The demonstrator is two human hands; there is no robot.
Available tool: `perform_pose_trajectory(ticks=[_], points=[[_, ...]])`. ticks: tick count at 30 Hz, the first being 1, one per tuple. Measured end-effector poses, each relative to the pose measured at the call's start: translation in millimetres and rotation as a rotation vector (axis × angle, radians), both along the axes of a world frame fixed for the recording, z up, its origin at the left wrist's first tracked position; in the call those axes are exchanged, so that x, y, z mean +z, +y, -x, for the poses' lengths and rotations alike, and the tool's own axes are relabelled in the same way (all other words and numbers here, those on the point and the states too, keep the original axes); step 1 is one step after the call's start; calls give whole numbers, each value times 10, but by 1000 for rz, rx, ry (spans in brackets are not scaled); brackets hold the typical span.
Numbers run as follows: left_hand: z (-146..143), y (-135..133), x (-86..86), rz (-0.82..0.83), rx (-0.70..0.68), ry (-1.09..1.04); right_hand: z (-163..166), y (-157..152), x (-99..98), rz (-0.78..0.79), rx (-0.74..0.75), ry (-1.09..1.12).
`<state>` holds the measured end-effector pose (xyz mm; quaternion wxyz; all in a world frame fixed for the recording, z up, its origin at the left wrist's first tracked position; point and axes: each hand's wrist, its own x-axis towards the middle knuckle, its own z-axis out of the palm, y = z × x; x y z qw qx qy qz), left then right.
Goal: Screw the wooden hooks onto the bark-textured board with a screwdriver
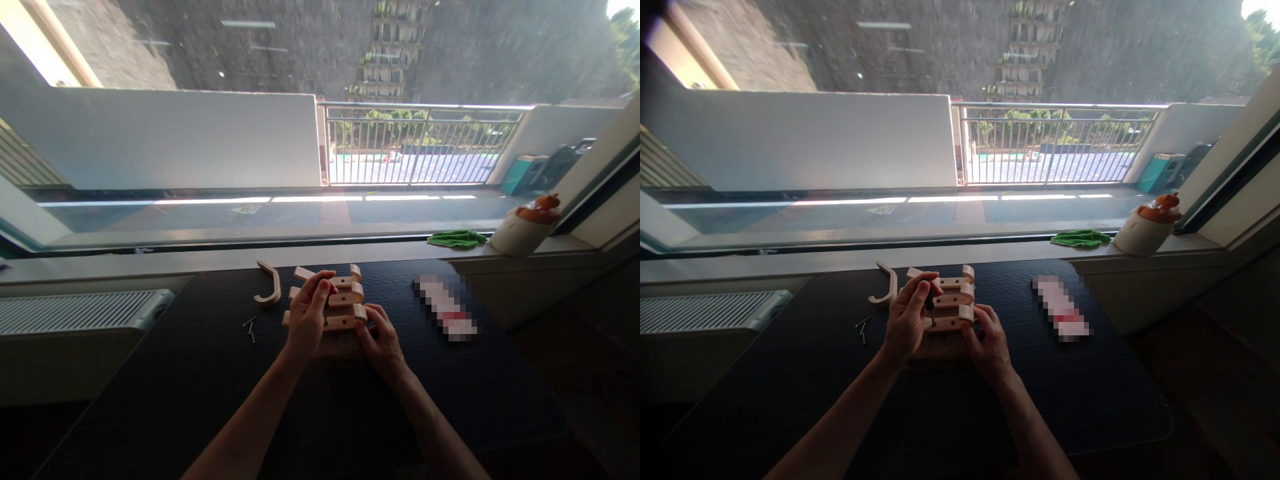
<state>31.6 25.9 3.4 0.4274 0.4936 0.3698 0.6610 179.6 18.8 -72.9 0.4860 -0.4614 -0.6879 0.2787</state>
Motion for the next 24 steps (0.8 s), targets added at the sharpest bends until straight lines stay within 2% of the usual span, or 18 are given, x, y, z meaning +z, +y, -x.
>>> perform_pose_trajectory(ticks=[3, 12, 24], points=[[9, -1, 2, 23, -61, -84, 3, -7, 10, -1, 12, 9], [-25, -40, -16, -21, -26, -69, -4, -9, 24, -5, 3, 10], [-22, -21, 25, 42, -106, -137, 12, -9, 22, -13, -3, 13]])
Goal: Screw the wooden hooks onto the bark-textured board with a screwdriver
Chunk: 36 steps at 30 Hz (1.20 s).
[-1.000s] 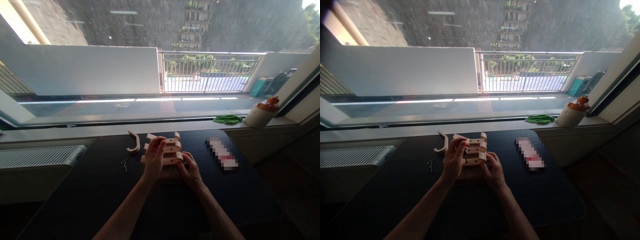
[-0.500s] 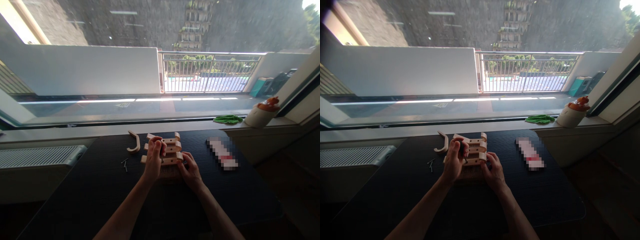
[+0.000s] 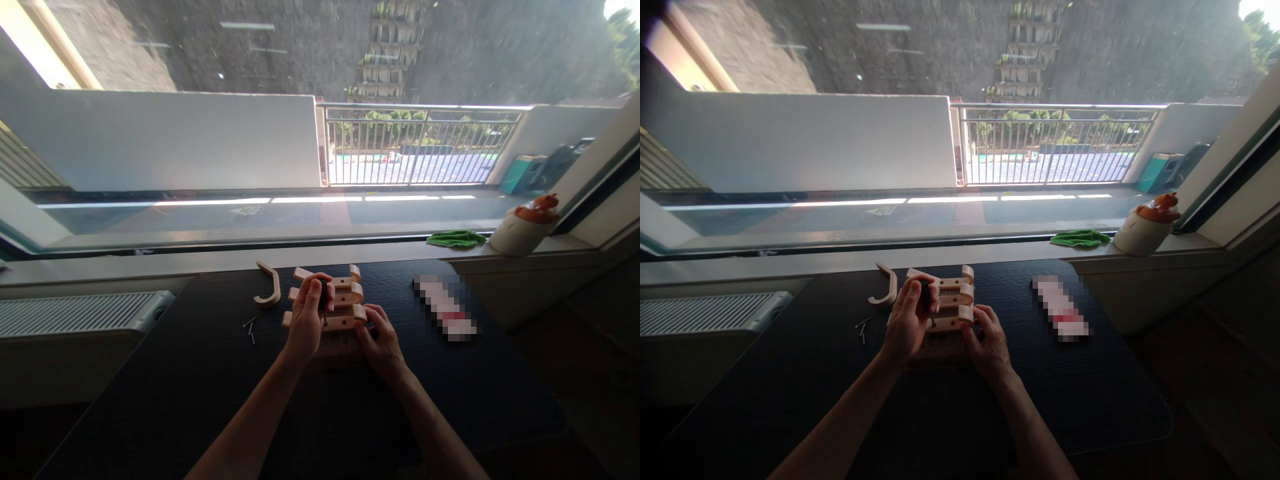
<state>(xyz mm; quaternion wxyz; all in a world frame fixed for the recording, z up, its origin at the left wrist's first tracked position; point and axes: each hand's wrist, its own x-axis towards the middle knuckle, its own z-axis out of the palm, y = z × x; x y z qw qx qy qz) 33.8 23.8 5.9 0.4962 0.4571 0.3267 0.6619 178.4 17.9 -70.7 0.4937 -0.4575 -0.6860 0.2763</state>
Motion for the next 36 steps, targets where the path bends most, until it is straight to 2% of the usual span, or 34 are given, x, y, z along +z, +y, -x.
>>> perform_pose_trajectory(ticks=[9, 16, 23, 33, 36], points=[[-2, -34, -40, -47, 42, 33, -2, -1, 8, -9, -2, 6], [37, -40, -3, -63, 13, 71, -10, 5, -3, 2, 2, -10], [22, -17, 17, 20, -33, -9, -3, 1, -3, -11, -2, -2], [21, -31, -11, -17, 52, 9, -9, 3, 1, -9, -5, 4], [25, -31, -5, -25, 29, 14, -8, 0, 1, -4, 3, 6]])
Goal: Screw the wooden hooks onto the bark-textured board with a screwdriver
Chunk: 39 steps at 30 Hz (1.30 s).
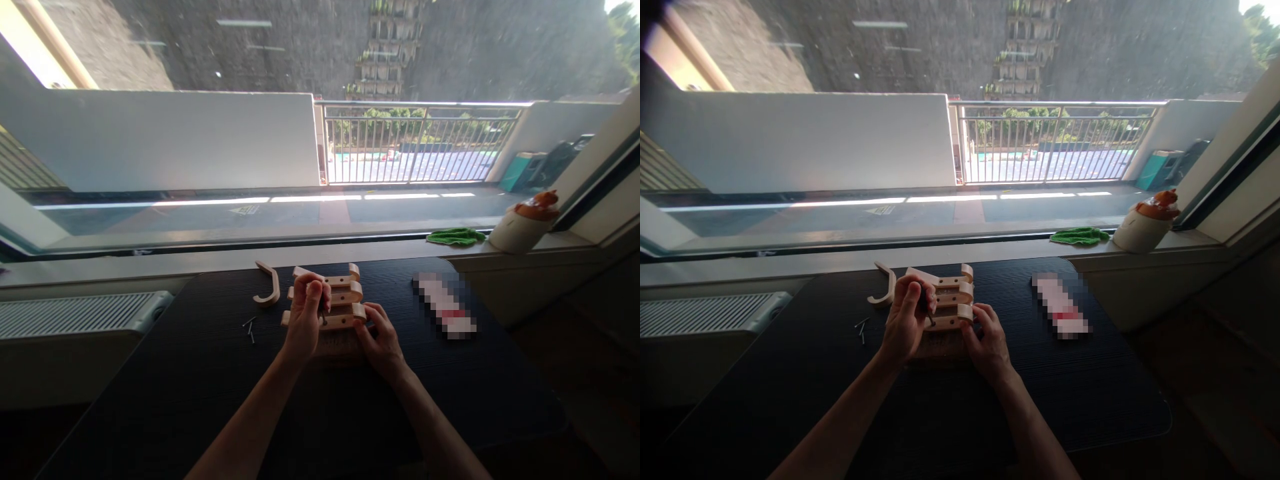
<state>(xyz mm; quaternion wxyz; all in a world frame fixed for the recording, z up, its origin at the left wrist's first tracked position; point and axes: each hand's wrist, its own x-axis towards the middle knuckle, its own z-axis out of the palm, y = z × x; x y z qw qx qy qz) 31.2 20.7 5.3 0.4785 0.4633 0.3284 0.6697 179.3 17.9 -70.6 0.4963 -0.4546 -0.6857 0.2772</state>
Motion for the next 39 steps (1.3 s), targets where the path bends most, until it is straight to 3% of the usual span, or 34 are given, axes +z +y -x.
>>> perform_pose_trajectory(ticks=[12, 26, 31, 39], points=[[-71, 7, -17, 51, -51, 17, -8, -7, 6, 8, -5, -20], [-16, -9, -51, -15, -30, 21, -8, 11, -17, 4, 11, -16], [-13, 1, -25, 37, -91, 2, -5, 9, -23, 1, 0, -23], [-62, 47, 32, 16, -65, -72, -4, 10, -11, -2, -4, -18]])
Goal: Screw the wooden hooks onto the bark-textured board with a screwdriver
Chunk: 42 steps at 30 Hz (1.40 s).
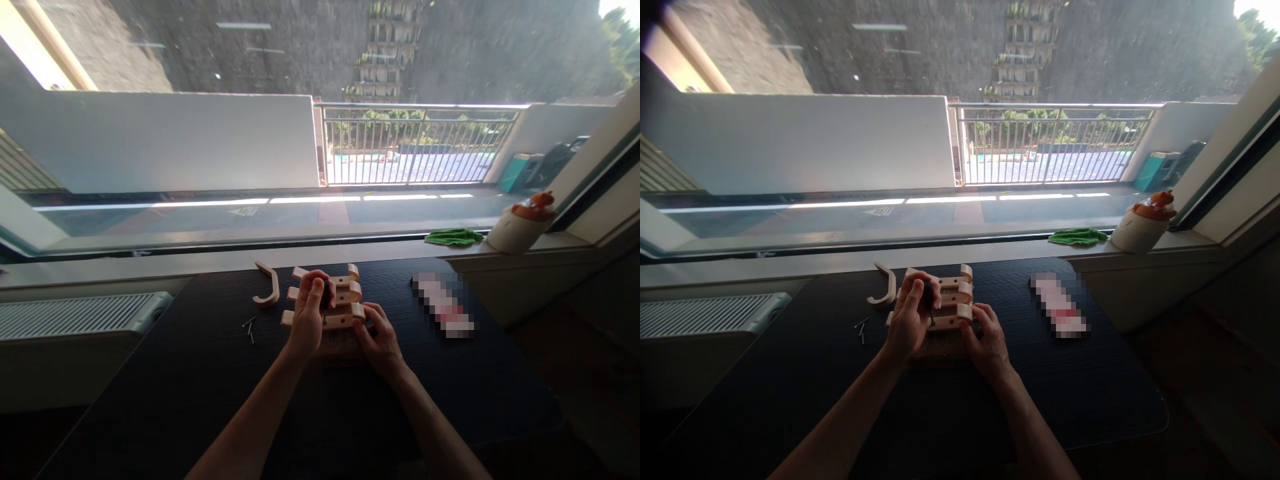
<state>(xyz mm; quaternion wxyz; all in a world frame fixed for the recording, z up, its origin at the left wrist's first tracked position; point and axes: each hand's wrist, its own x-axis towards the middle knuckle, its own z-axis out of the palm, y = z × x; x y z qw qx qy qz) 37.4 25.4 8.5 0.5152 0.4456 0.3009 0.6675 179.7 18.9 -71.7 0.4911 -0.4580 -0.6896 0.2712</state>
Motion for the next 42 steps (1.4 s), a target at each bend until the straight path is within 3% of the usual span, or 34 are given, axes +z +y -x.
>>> perform_pose_trajectory(ticks=[17, 27, 35, 42], points=[[34, 3, -89, -78, 79, 133, -5, 5, -20, 11, 15, -3], [2, -3, -42, 26, 20, 68, 12, 1, 0, -5, -9, 9], [-20, -16, -107, -43, 119, 83, 12, -8, 15, 4, 7, 15], [22, -31, -53, -71, 102, 170, 5, -1, 0, 6, 7, 16]])
